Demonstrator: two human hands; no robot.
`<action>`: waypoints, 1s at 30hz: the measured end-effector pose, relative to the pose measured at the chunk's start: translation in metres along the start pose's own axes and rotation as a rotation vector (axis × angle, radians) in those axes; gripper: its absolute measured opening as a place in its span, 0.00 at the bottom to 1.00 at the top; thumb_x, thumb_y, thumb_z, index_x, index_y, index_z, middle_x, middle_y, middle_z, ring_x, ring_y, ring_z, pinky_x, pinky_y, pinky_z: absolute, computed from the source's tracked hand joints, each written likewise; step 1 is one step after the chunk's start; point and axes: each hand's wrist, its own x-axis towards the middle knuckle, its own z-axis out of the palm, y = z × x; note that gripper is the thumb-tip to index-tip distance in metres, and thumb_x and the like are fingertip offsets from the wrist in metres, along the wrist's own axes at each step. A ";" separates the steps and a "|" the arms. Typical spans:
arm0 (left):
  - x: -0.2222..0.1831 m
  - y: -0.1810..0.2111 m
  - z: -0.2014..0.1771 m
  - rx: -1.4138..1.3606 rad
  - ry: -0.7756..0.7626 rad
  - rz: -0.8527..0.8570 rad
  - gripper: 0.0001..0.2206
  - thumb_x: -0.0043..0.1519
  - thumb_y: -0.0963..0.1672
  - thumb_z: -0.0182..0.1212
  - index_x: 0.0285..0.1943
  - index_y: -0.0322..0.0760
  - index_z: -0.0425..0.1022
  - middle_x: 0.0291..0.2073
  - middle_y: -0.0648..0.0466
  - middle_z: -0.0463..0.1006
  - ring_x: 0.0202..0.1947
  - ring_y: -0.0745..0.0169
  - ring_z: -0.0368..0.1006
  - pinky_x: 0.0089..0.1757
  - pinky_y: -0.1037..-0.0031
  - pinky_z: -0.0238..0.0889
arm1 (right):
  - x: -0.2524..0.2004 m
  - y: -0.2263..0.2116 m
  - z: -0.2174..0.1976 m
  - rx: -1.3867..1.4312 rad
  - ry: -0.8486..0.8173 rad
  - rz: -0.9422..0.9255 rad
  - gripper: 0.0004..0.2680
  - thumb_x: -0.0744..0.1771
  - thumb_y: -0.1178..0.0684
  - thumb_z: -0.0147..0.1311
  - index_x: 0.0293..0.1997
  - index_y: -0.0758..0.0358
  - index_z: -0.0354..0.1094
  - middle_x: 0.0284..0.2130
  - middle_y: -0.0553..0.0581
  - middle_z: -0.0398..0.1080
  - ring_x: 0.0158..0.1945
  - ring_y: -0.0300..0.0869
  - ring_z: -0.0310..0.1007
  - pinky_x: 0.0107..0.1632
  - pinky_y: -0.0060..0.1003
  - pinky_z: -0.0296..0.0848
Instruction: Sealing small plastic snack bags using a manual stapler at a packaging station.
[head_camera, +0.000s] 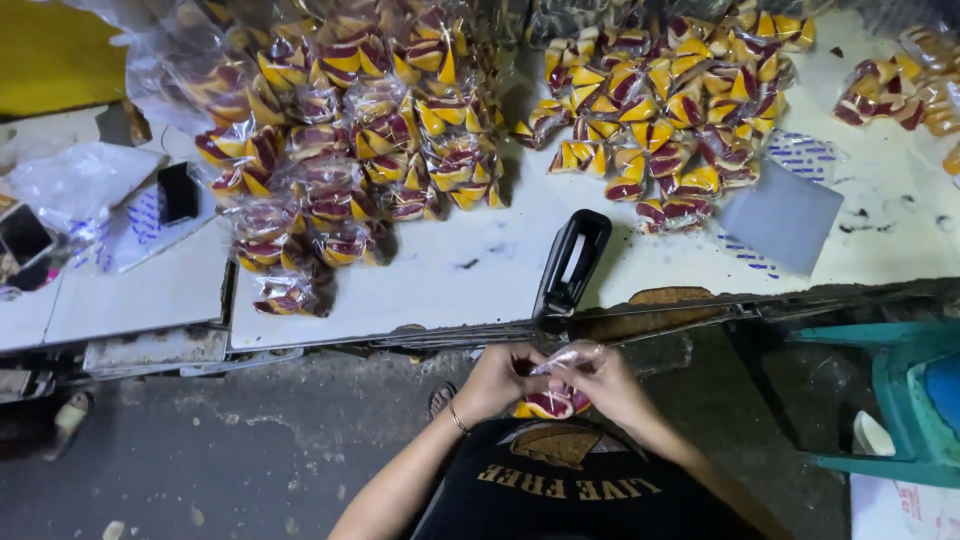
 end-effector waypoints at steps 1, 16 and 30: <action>0.000 -0.010 0.005 -0.115 0.021 -0.039 0.12 0.51 0.43 0.76 0.40 0.32 0.83 0.27 0.45 0.82 0.29 0.56 0.77 0.33 0.69 0.68 | 0.002 0.000 0.001 0.044 -0.025 -0.028 0.03 0.63 0.59 0.64 0.37 0.65 0.80 0.36 0.62 0.81 0.46 0.52 0.79 0.53 0.49 0.72; -0.021 -0.054 -0.004 -0.345 0.048 0.149 0.09 0.60 0.40 0.67 0.49 0.34 0.80 0.33 0.48 0.68 0.24 0.54 0.71 0.29 0.71 0.68 | 0.010 0.052 0.004 0.123 -0.172 -0.091 0.12 0.62 0.64 0.67 0.45 0.62 0.67 0.32 0.52 0.74 0.40 0.38 0.75 0.50 0.36 0.73; -0.026 -0.081 -0.054 0.167 -0.031 -0.019 0.09 0.66 0.46 0.56 0.41 0.36 0.76 0.40 0.44 0.70 0.48 0.33 0.70 0.53 0.45 0.62 | 0.024 0.049 0.093 -0.490 -0.029 -0.190 0.03 0.66 0.55 0.57 0.34 0.59 0.73 0.40 0.55 0.74 0.45 0.53 0.79 0.48 0.42 0.77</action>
